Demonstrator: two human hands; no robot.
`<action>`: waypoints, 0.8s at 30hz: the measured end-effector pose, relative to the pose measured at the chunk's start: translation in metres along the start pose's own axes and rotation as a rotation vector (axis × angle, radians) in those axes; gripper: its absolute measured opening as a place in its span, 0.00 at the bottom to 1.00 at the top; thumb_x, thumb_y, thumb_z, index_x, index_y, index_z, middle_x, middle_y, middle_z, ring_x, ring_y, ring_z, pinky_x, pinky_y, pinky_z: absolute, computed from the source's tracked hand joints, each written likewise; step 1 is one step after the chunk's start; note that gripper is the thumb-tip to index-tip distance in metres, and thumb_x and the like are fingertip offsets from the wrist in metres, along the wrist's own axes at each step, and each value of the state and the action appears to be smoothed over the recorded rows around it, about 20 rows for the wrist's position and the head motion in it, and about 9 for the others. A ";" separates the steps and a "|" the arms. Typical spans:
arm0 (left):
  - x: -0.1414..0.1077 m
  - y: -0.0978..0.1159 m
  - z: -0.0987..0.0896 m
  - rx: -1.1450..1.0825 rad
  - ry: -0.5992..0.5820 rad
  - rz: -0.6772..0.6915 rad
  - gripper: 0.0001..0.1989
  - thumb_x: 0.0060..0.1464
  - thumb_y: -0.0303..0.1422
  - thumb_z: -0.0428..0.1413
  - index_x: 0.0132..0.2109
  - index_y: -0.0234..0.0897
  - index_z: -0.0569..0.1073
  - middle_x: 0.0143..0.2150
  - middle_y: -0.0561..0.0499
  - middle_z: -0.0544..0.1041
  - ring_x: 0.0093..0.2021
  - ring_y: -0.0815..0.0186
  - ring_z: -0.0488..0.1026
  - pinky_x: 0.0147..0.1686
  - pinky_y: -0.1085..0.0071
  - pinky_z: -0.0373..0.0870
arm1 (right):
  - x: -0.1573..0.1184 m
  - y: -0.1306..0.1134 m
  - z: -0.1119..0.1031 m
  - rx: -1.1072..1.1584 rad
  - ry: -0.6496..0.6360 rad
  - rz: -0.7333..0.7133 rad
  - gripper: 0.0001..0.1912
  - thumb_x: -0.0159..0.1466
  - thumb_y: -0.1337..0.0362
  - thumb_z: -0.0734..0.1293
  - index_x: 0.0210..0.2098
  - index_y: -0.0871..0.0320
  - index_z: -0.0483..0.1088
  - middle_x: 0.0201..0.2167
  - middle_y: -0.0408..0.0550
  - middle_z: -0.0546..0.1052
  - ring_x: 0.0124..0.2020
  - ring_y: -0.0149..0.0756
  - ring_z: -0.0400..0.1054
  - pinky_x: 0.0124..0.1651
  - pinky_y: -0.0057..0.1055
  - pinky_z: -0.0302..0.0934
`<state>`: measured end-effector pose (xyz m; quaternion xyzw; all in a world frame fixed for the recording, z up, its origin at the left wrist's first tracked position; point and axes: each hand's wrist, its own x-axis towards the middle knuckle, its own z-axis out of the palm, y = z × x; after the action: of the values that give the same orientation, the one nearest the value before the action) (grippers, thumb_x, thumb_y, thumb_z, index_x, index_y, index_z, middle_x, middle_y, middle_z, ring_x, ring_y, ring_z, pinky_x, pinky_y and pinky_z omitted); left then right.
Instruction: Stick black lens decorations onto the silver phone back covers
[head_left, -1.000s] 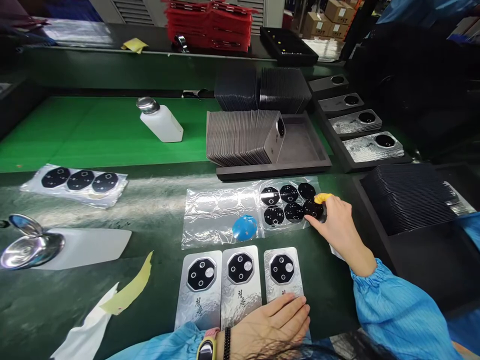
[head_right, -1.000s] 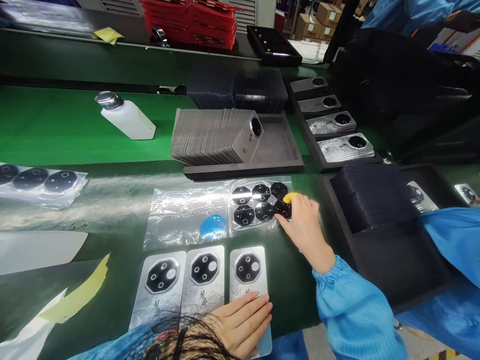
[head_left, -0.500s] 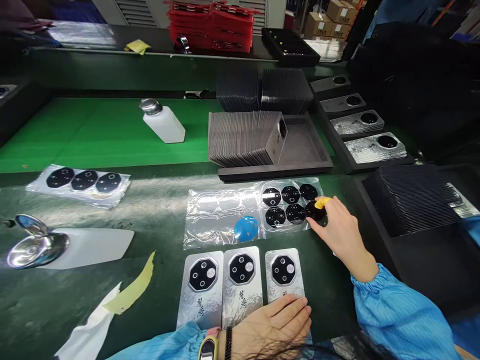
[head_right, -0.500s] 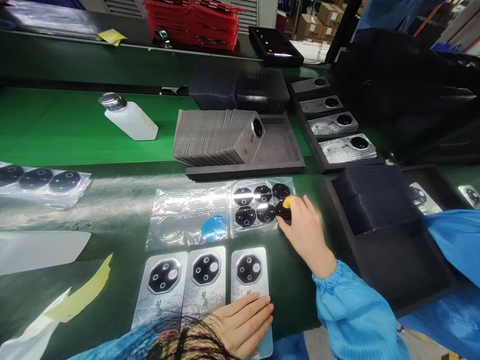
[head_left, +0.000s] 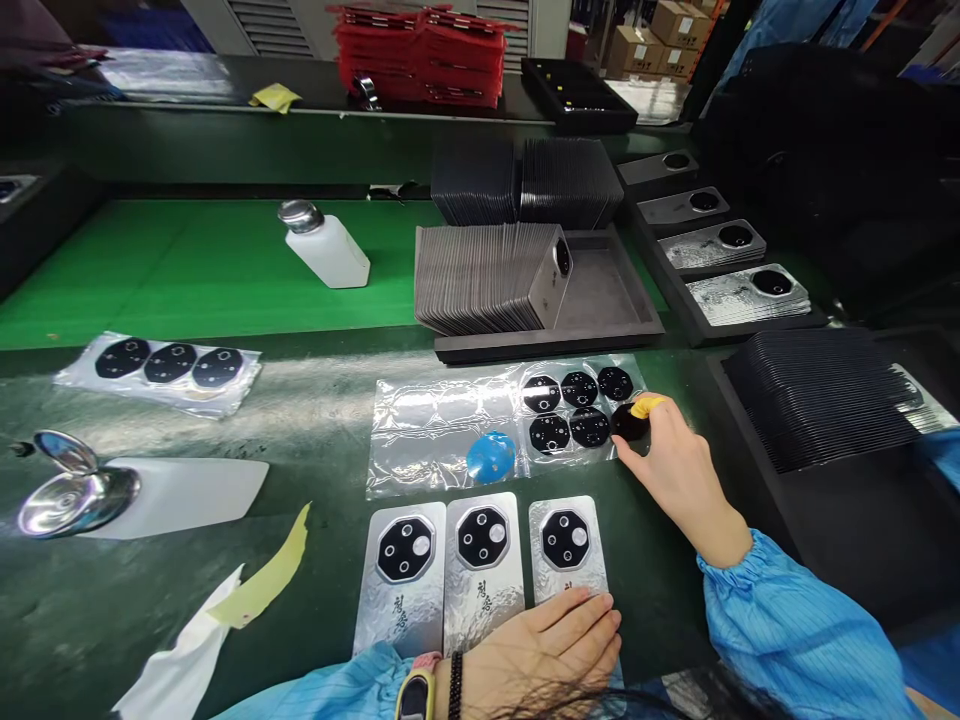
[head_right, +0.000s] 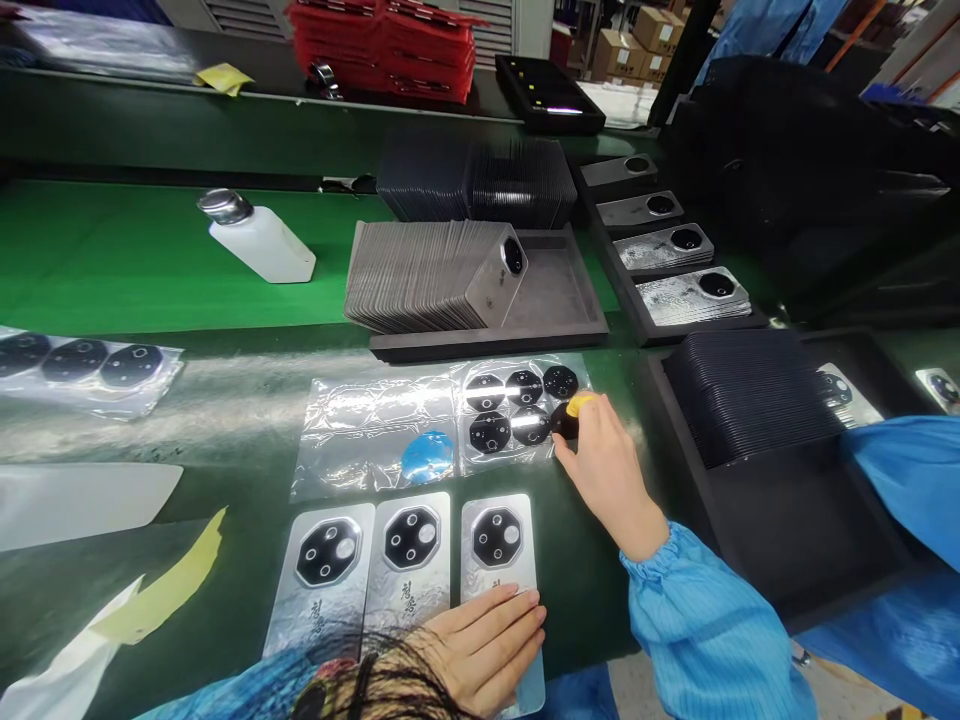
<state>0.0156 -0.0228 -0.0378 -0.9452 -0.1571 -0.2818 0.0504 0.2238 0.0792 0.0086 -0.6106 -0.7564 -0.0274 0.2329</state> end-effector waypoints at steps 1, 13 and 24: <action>0.000 0.000 -0.001 -0.004 0.004 -0.003 0.09 0.58 0.36 0.55 0.43 0.46 0.79 0.47 0.62 0.82 0.51 0.70 0.74 0.52 0.75 0.73 | 0.000 0.000 0.000 -0.002 -0.001 0.007 0.06 0.61 0.67 0.61 0.37 0.53 0.58 0.38 0.52 0.74 0.39 0.45 0.73 0.33 0.38 0.71; 0.001 0.001 -0.004 -0.220 0.095 -0.120 0.11 0.62 0.29 0.51 0.47 0.37 0.76 0.46 0.55 0.82 0.52 0.68 0.73 0.57 0.72 0.68 | 0.000 -0.002 -0.007 0.199 0.067 0.048 0.12 0.58 0.67 0.64 0.41 0.53 0.58 0.42 0.52 0.75 0.43 0.44 0.74 0.41 0.38 0.72; 0.044 -0.064 -0.046 -1.611 -0.044 -1.462 0.25 0.41 0.54 0.62 0.30 0.39 0.64 0.11 0.69 0.54 0.07 0.78 0.48 0.06 0.81 0.47 | -0.017 -0.034 -0.025 0.723 -0.298 -0.323 0.17 0.61 0.72 0.63 0.47 0.53 0.58 0.49 0.53 0.75 0.56 0.41 0.68 0.58 0.41 0.64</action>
<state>0.0056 0.0408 0.0248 -0.3832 -0.4516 -0.2468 -0.7670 0.2019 0.0470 0.0324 -0.3602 -0.8288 0.2924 0.3128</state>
